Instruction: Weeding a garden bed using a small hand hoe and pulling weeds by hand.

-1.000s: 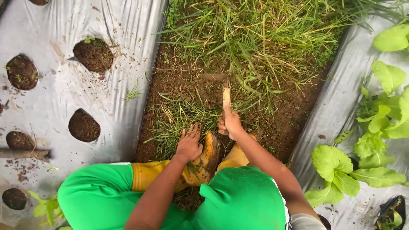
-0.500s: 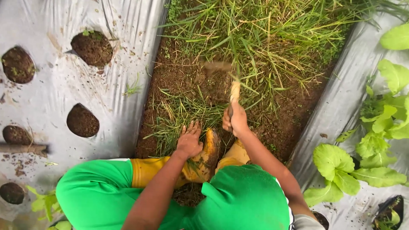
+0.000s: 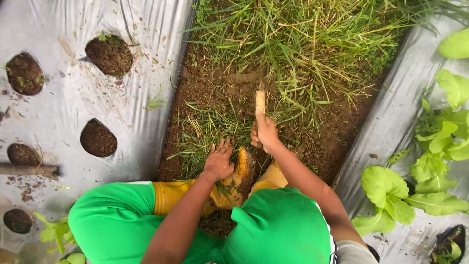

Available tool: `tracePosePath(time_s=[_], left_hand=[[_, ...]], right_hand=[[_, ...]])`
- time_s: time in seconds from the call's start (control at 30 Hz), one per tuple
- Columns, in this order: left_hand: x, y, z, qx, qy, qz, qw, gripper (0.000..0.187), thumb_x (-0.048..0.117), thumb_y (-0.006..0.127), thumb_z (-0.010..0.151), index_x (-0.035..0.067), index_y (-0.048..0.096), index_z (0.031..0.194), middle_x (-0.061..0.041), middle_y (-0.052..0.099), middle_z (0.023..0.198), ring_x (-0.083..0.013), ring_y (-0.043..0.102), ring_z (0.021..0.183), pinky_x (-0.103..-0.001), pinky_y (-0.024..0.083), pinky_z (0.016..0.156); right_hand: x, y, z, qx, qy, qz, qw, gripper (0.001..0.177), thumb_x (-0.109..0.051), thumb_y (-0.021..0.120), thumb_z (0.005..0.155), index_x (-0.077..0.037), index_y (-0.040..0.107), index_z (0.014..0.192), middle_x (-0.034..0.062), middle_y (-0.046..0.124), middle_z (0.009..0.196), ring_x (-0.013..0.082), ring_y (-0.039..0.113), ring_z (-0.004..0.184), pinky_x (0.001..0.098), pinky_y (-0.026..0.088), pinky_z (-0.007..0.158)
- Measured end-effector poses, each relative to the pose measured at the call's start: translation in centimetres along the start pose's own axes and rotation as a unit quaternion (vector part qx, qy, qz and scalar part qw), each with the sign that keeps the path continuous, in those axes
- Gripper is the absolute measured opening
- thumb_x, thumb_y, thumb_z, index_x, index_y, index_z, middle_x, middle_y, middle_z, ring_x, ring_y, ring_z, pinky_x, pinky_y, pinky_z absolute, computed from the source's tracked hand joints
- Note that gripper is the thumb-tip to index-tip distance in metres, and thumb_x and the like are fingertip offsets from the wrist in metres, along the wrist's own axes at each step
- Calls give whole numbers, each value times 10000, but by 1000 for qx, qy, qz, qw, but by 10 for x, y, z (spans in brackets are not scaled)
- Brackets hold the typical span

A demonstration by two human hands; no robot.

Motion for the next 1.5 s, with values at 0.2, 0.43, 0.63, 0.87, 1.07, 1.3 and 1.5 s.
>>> tracePosePath(time_s=[0.2, 0.43, 0.63, 0.87, 1.07, 1.3, 1.5], left_hand=[[-3, -8, -1, -7, 7, -10, 1000, 661, 419, 534, 965, 152, 431, 1561, -76, 308, 1717, -284, 261, 1592, -514, 74, 1338], [-6, -13, -6, 10, 21, -16, 1000, 596, 364, 563, 978, 118, 474, 1513, -100, 297, 1717, -314, 270, 1585, -508, 101, 1338], [-13, 7, 6, 21, 24, -9, 999, 609, 358, 606, 971, 111, 472, 1511, -81, 197, 1755, -313, 199, 1608, -517, 100, 1338], [-22, 24, 18, 50, 36, -12, 998, 610, 363, 632, 942, 138, 504, 1494, -53, 221, 1753, -306, 244, 1599, -530, 140, 1331], [-9, -9, -6, 8, 37, -37, 999, 598, 309, 577, 1004, 108, 437, 1549, -103, 271, 1719, -322, 248, 1588, -512, 79, 1345], [-10, -3, 0, 46, 42, -14, 998, 586, 309, 606, 1016, 96, 448, 1538, -91, 262, 1720, -339, 283, 1574, -525, 99, 1351], [-16, -2, 8, 29, 43, -33, 998, 573, 316, 582, 1016, 119, 436, 1534, -89, 311, 1690, -340, 323, 1552, -529, 97, 1353]], right_hand=[[-16, 1, -9, 32, -7, 14, 999, 472, -435, 360, 1138, -98, 451, 820, 63, 444, 524, 184, 431, 369, 337, 374, 333], [6, 21, -10, -58, 69, -53, 995, 449, -458, 398, 1124, -105, 468, 854, 41, 451, 582, 176, 460, 417, 346, 418, 346], [-36, 50, 9, 43, 22, 76, 996, 435, -473, 340, 1111, -119, 429, 873, 5, 423, 571, 127, 422, 394, 302, 406, 333], [-39, 73, 47, 17, 34, 97, 995, 453, -540, 364, 1085, -118, 411, 927, -17, 398, 585, 116, 395, 386, 313, 383, 332], [-21, 71, 48, 5, 46, 99, 994, 477, -559, 385, 1087, -106, 420, 942, 5, 395, 597, 133, 404, 406, 316, 373, 372], [-47, 89, 43, -34, 49, 124, 991, 524, -628, 395, 1043, -116, 418, 935, 14, 394, 594, 141, 417, 410, 329, 345, 369], [-18, 65, 52, -62, 35, -5, 997, 507, -546, 382, 1113, -115, 490, 868, 31, 472, 560, 155, 459, 411, 345, 414, 375]])
Point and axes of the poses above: each hand's wrist, its own z-axis towards the middle knuckle, its own y-axis out of the palm, x = y × z, the point moved 3 cm from there along z, towards the middle knuckle
